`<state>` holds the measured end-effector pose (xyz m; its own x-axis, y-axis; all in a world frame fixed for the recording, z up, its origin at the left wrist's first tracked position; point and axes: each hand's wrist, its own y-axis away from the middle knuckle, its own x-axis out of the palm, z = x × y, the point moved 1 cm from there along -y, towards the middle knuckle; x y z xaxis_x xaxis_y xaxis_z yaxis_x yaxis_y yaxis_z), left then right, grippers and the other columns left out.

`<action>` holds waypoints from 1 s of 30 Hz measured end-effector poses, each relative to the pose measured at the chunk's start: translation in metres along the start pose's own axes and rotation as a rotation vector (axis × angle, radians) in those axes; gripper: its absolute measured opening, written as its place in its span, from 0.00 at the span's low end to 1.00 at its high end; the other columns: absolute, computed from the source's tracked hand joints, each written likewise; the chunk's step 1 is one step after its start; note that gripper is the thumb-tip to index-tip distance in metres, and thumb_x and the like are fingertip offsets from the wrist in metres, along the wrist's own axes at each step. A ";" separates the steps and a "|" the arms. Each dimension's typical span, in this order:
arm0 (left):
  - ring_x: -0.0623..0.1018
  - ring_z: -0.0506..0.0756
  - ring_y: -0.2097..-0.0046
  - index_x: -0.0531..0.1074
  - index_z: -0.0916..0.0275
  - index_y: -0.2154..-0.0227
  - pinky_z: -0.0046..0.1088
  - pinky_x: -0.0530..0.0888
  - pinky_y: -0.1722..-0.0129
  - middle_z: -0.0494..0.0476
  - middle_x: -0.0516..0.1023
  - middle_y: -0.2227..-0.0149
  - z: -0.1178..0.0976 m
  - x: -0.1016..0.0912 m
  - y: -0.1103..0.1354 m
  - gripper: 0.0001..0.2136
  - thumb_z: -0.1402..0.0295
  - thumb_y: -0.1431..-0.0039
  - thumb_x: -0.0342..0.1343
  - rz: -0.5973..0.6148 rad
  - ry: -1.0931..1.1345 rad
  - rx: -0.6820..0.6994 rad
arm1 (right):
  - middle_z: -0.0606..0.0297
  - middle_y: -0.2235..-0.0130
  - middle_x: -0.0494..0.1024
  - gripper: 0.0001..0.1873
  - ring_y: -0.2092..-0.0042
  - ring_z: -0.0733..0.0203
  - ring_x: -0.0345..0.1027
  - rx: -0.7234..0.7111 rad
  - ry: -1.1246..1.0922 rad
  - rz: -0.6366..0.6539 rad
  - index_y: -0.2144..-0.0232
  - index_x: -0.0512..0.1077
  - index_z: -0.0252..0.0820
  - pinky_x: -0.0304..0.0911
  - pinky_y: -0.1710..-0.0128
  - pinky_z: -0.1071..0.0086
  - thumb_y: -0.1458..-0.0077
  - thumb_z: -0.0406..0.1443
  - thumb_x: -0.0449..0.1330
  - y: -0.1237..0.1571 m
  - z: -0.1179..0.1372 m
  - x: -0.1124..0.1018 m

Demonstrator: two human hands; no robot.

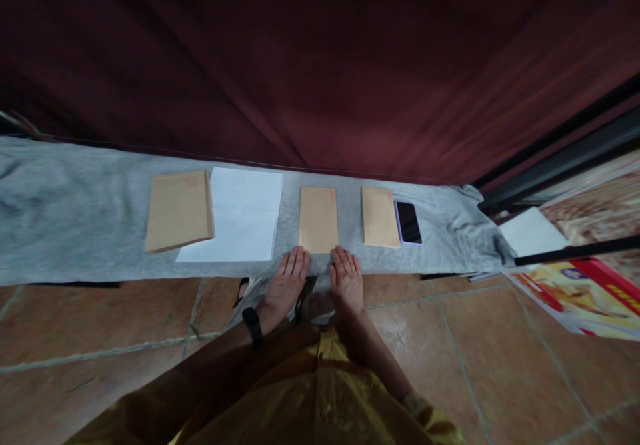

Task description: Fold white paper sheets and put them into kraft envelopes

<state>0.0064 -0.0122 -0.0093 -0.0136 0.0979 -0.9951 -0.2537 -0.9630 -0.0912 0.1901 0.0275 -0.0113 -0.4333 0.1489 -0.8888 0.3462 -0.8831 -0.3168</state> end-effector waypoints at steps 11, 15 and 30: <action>0.53 0.62 0.27 0.54 0.72 0.31 0.46 0.53 0.28 0.70 0.55 0.28 -0.021 -0.019 -0.011 0.32 0.63 0.34 0.49 -0.070 0.175 0.047 | 0.53 0.35 0.68 0.25 0.32 0.53 0.56 0.002 0.005 0.003 0.34 0.63 0.37 0.46 0.31 0.53 0.29 0.36 0.46 0.000 0.001 0.001; 0.55 0.61 0.27 0.54 0.70 0.31 0.43 0.53 0.28 0.67 0.56 0.28 -0.032 -0.017 -0.020 0.32 0.63 0.35 0.50 -0.078 0.198 0.102 | 0.54 0.35 0.68 0.25 0.32 0.54 0.57 0.000 0.010 0.015 0.34 0.64 0.36 0.45 0.30 0.53 0.29 0.36 0.45 0.000 0.000 0.002; 0.58 0.61 0.29 0.58 0.66 0.32 0.46 0.54 0.29 0.63 0.62 0.30 -0.025 -0.014 -0.026 0.29 0.61 0.33 0.49 -0.042 0.156 0.104 | 0.54 0.35 0.68 0.25 0.32 0.54 0.56 0.022 0.017 0.026 0.35 0.64 0.37 0.45 0.30 0.54 0.30 0.36 0.47 -0.001 0.000 0.004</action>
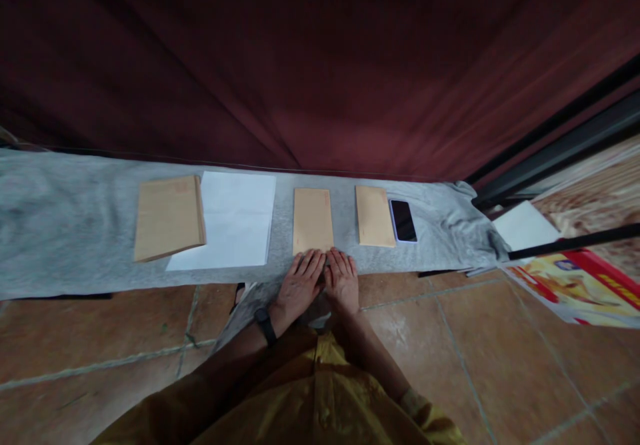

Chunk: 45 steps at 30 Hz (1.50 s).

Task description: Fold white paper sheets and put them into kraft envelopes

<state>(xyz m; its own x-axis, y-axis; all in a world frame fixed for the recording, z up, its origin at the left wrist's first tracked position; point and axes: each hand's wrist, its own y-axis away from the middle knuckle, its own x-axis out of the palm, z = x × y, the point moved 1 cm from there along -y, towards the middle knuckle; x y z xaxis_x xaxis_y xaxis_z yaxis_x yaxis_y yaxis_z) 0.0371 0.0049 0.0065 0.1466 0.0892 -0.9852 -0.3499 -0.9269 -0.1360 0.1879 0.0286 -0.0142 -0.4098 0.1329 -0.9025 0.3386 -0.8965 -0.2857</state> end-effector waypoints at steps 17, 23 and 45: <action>0.62 0.64 0.31 0.62 0.72 0.35 0.48 0.56 0.30 0.71 0.67 0.34 -0.001 -0.006 -0.003 0.27 0.71 0.37 0.48 0.034 -0.082 -0.019 | 0.56 0.33 0.66 0.25 0.31 0.53 0.54 -0.067 -0.038 0.037 0.34 0.63 0.39 0.42 0.30 0.52 0.29 0.36 0.46 -0.004 0.010 -0.008; 0.61 0.64 0.30 0.61 0.72 0.34 0.49 0.56 0.30 0.71 0.65 0.33 0.001 -0.001 -0.001 0.29 0.75 0.39 0.45 0.053 -0.092 -0.010 | 0.55 0.35 0.68 0.25 0.32 0.54 0.58 -0.081 -0.037 0.050 0.34 0.63 0.38 0.43 0.29 0.53 0.29 0.36 0.46 -0.005 0.012 -0.004; 0.62 0.61 0.30 0.56 0.70 0.32 0.46 0.55 0.30 0.70 0.64 0.32 0.014 0.000 0.007 0.29 0.65 0.33 0.47 0.007 -0.048 -0.042 | 0.57 0.34 0.68 0.25 0.33 0.55 0.59 -0.065 -0.021 0.018 0.33 0.63 0.41 0.47 0.30 0.54 0.30 0.36 0.48 -0.003 0.010 -0.001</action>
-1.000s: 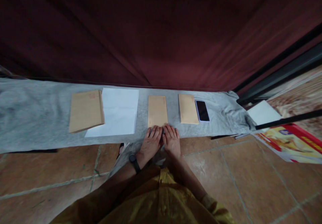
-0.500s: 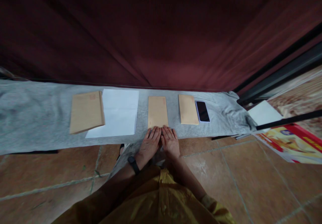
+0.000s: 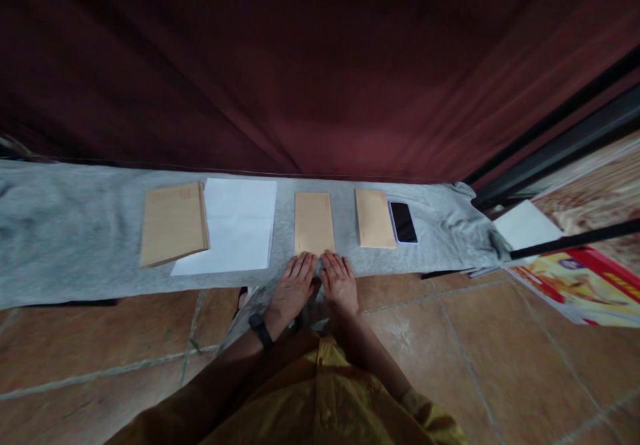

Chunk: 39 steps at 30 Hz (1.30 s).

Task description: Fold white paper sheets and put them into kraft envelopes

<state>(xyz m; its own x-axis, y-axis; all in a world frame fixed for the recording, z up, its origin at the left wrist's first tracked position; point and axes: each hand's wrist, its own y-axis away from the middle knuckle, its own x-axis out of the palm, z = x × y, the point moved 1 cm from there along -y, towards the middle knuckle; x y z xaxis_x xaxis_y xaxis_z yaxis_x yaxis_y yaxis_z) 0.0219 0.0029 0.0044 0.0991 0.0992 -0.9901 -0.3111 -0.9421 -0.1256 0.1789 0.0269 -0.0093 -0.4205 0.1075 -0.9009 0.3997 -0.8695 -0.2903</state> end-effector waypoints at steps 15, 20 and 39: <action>0.67 0.66 0.33 0.63 0.75 0.37 0.46 0.66 0.35 0.76 0.67 0.35 0.022 -0.009 0.018 0.28 0.57 0.29 0.43 -0.095 0.044 -0.139 | 0.56 0.33 0.65 0.25 0.31 0.52 0.55 0.038 0.005 -0.040 0.33 0.61 0.39 0.48 0.31 0.52 0.29 0.36 0.47 0.006 -0.006 -0.002; 0.66 0.67 0.33 0.63 0.75 0.37 0.48 0.65 0.36 0.77 0.66 0.35 0.018 -0.007 0.019 0.28 0.57 0.29 0.43 -0.118 0.057 -0.182 | 0.52 0.32 0.63 0.25 0.30 0.50 0.53 0.072 0.006 -0.065 0.33 0.62 0.39 0.50 0.32 0.50 0.30 0.35 0.49 0.009 -0.007 -0.002; 0.79 0.57 0.61 0.75 0.63 0.51 0.37 0.76 0.56 0.57 0.80 0.62 0.038 0.001 -0.024 0.18 0.62 0.44 0.59 -0.238 1.082 -0.760 | 0.52 0.40 0.72 0.22 0.37 0.50 0.61 0.208 -0.280 -0.136 0.41 0.71 0.42 0.53 0.34 0.49 0.35 0.32 0.52 -0.007 -0.003 -0.004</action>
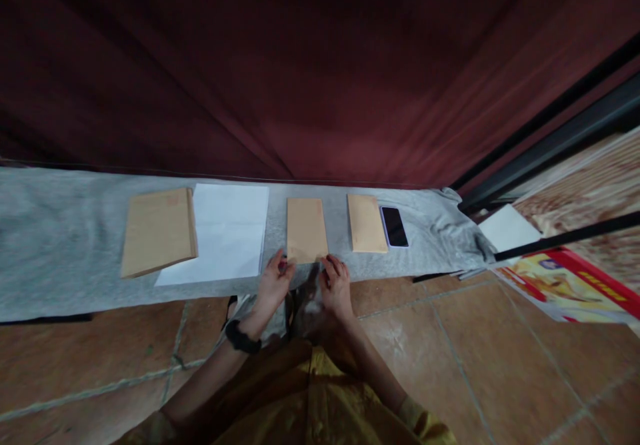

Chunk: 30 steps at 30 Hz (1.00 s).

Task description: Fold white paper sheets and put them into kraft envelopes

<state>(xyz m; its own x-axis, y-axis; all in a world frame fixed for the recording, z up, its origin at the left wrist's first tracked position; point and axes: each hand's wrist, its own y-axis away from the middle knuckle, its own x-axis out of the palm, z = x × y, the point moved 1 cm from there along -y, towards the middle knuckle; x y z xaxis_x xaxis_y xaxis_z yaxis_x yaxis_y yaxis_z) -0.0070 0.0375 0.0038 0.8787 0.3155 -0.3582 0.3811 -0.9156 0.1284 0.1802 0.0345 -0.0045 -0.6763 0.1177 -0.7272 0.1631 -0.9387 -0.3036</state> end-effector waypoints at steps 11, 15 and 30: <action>0.79 0.53 0.71 0.75 0.63 0.64 0.30 0.77 0.70 0.51 0.78 0.72 -0.016 -0.008 -0.015 0.15 0.65 0.55 0.69 0.047 0.459 -0.367 | 0.54 0.45 0.77 0.20 0.42 0.51 0.68 0.141 -0.369 -0.092 0.45 0.75 0.43 0.61 0.39 0.53 0.37 0.36 0.54 -0.007 -0.004 0.001; 0.82 0.55 0.70 0.73 0.63 0.69 0.30 0.78 0.68 0.53 0.80 0.72 -0.019 -0.009 -0.014 0.17 0.65 0.59 0.72 0.094 0.585 -0.394 | 0.56 0.46 0.79 0.20 0.43 0.52 0.70 0.227 -0.552 -0.088 0.47 0.76 0.42 0.62 0.38 0.55 0.37 0.40 0.54 -0.010 -0.005 0.002; 0.80 0.53 0.68 0.74 0.62 0.69 0.26 0.73 0.69 0.53 0.81 0.70 -0.040 0.008 0.004 0.22 0.59 0.66 0.74 0.304 0.530 -0.376 | 0.69 0.74 0.73 0.27 0.74 0.62 0.67 0.764 -1.048 -0.070 0.66 0.76 0.39 0.71 0.73 0.66 0.63 0.53 0.70 -0.038 -0.017 -0.012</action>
<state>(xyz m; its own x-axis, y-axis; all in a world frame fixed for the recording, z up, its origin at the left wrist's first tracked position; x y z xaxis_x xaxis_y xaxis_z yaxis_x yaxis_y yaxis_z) 0.0126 0.0465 0.0383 0.9467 0.2258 0.2295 0.0862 -0.8645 0.4952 0.1943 0.0739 0.0054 -0.9596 0.1916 0.2062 -0.1086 -0.9279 0.3566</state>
